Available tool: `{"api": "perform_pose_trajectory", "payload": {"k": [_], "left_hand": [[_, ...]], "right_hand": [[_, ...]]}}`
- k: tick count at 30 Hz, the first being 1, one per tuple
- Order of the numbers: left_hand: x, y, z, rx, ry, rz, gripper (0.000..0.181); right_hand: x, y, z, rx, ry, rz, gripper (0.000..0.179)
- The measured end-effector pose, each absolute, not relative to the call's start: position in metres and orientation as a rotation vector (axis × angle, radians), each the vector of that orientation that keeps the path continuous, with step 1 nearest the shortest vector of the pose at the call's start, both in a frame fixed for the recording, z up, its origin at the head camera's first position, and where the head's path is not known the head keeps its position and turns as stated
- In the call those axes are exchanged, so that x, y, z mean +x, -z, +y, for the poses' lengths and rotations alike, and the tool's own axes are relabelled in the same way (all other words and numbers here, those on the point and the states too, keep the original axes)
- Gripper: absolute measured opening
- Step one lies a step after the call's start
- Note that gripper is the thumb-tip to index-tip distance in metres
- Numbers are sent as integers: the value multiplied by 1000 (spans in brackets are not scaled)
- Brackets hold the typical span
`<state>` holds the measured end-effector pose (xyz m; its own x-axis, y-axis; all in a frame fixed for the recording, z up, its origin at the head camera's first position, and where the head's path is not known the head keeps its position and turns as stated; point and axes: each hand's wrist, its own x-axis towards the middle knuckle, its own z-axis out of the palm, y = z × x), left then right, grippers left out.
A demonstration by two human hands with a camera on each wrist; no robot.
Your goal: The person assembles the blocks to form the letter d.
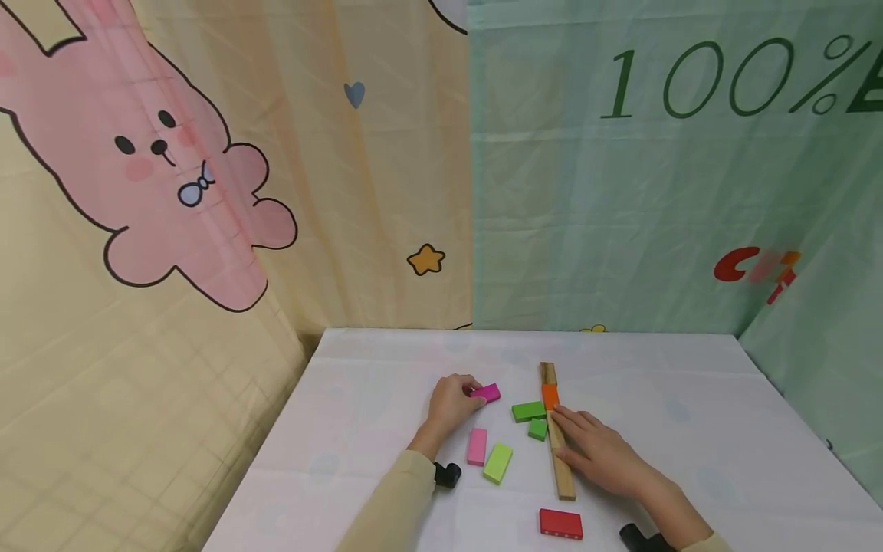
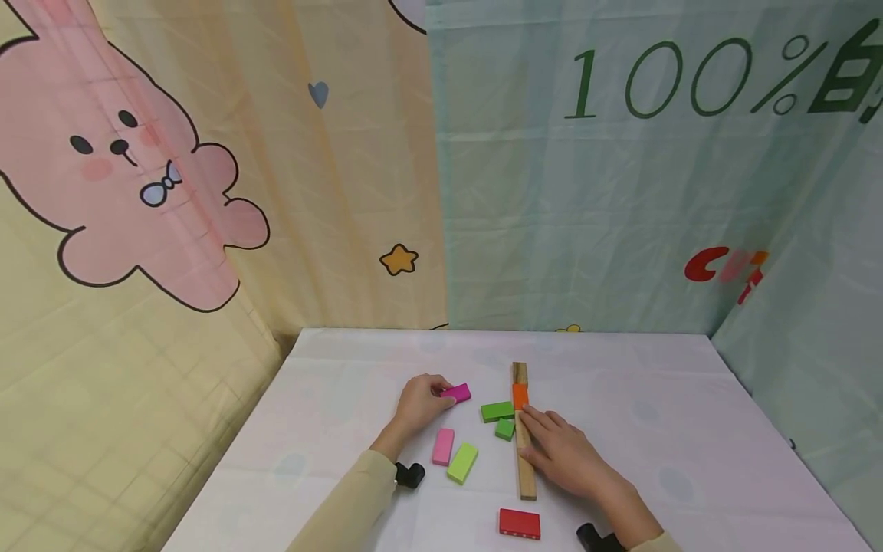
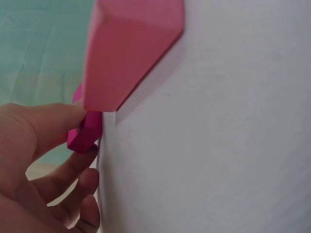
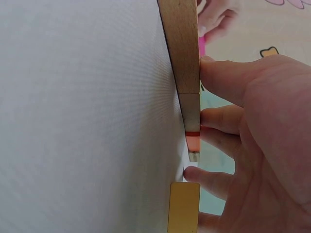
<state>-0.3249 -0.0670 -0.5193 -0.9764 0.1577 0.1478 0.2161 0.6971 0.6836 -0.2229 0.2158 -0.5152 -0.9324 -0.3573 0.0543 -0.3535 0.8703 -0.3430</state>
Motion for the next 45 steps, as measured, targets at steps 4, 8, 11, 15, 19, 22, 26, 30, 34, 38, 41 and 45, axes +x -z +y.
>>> {"api": "perform_pose_trajectory", "payload": {"k": [4,8,11,15,19,22,26,30,34,38,41,45], "left_hand": [[-323,518,-65,-299,1192,-2818,14],[-323,518,-64,-311,1249,-2790,14],[-325,519,-64,-324,1282,-2764,13],[-326,519,-66,-336,1320,-2738,12],[-325,521,-67,-312,1373,-2747,11],[-324,523,-69,-280,1413,-2756,9],[-323,523,-71,-262,1451,-2751,9],[-322,520,-70,-257,1487,-2741,10],[-321,516,-71,-280,1501,-2724,10],[-320,512,-72,-296,1502,-2733,11],[-319,509,-71,-284,1519,-2753,12],[-317,507,-72,-286,1552,-2767,18]], "right_hand": [[-223,516,215,-560,560,3024,71],[-224,516,216,-556,566,3026,71],[-224,516,216,-554,559,3030,71],[-224,517,217,-553,551,3037,71],[-223,517,218,-549,552,3030,70],[-222,517,217,-551,562,3016,71],[-222,517,216,-559,556,3016,71],[-224,517,216,-557,546,3026,70],[-225,517,217,-559,544,3030,70],[-225,518,218,-556,542,3029,70],[-224,519,218,-553,551,3023,71],[-224,519,217,-550,570,3020,70]]}}
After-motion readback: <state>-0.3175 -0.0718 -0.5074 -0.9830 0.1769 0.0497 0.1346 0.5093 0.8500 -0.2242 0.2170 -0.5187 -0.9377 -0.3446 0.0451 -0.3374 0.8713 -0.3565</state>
